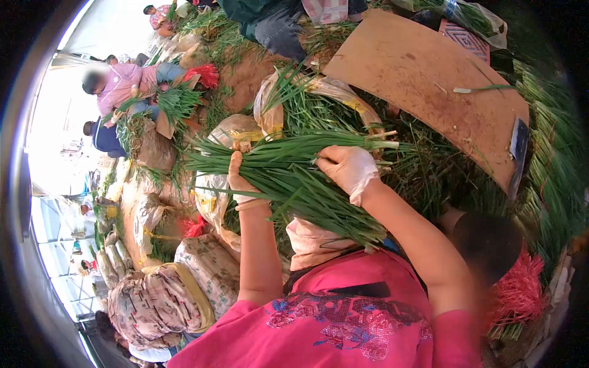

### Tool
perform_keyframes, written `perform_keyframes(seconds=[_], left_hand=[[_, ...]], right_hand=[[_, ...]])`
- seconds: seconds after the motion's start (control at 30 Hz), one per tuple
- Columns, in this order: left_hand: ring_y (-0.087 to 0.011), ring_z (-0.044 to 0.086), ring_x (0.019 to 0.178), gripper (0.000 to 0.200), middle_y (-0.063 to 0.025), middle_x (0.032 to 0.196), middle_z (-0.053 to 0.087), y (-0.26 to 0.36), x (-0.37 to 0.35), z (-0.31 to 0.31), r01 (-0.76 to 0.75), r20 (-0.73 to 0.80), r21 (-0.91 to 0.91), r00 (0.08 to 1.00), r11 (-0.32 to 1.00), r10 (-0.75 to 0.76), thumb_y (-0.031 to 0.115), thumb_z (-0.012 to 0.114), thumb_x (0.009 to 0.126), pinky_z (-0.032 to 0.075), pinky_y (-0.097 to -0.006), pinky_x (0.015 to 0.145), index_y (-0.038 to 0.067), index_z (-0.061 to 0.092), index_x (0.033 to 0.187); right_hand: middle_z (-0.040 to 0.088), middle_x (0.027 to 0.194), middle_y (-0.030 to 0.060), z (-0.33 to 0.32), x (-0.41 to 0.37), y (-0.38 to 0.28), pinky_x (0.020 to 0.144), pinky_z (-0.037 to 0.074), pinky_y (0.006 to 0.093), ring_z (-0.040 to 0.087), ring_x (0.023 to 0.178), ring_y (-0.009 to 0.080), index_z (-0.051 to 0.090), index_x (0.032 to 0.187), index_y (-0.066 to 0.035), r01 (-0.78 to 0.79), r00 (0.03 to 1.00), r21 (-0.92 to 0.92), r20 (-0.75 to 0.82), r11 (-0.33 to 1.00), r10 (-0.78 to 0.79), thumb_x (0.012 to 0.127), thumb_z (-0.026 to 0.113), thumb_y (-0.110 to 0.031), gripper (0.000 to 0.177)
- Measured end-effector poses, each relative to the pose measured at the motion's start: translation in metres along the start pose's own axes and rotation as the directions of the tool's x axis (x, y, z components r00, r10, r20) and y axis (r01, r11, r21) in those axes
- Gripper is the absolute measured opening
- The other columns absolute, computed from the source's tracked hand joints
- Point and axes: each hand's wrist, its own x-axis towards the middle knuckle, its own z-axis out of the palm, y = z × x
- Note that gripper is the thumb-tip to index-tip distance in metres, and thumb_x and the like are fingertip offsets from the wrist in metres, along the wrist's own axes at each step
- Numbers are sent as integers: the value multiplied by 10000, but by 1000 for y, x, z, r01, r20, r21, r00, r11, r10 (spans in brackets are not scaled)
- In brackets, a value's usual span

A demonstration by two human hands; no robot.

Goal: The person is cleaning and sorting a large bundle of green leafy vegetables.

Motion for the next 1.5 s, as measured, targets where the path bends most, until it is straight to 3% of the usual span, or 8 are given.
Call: perform_keyframes(seconds=[0.3,0.5,0.6,0.67,0.97,1.3,1.37,1.5], left_hand=[[-290,614,853,223,-84,967,616,2,4,-40,-84,-201,14,976,996,85,244,570,828,522,-476,780,128,589,1018],[-301,625,876,223,-124,1010,644,0,3,-55,3,-232,-18,973,1000,-7,270,583,822,520,-477,782,110,607,976],[-284,615,853,249,-98,957,639,-6,3,-67,-78,-198,17,977,997,80,288,578,822,514,-454,786,107,605,991],[-269,606,836,235,-85,935,633,-7,8,-75,-108,-234,48,965,993,116,289,574,823,508,-443,786,109,601,971],[-328,599,884,282,-144,1003,629,-6,-12,-50,4,-256,100,966,995,21,316,566,796,495,-494,790,84,591,955],[-373,548,1052,543,-178,1171,583,-3,-9,-85,85,-297,84,953,993,-57,381,552,761,433,-548,911,18,558,1164],[-364,517,1119,525,-170,1232,556,-8,-16,-92,93,-328,36,941,995,-76,364,477,811,393,-554,965,24,544,1205],[-317,463,1197,543,-124,1319,501,-15,-5,-152,451,164,-695,858,560,-488,394,357,854,371,-493,988,65,504,1260]], right_hand=[[366,547,-65,-133,-63,32,422,277,191,329,447,36,507,996,-35,203,954,979,-202,18,223,917,546,-287,267],[339,531,-46,-262,-175,121,434,343,196,394,465,41,520,888,-69,465,836,884,-455,44,306,851,493,-89,49],[519,623,34,-248,-175,86,439,395,229,471,502,61,521,1152,-49,-358,750,498,-351,790,561,824,524,-73,329],[631,739,98,-215,-168,64,495,471,266,555,557,101,414,1377,-143,-808,570,-172,-472,564,673,821,570,-84,580],[603,887,94,-76,-149,0,754,466,391,590,840,268,638,1041,-80,156,982,-480,-19,864,-188,672,728,-265,422],[618,760,123,-114,-128,38,599,505,395,616,673,305,645,804,-104,104,941,-721,-152,685,-303,796,539,-173,127],[616,913,132,-161,-129,65,747,480,409,595,869,299,650,883,-70,-240,925,-900,-98,364,366,821,570,-181,150],[598,1085,136,-152,-157,82,898,452,359,562,1023,308,641,1082,-65,-231,972,-622,-121,748,199,789,608,-211,329]])
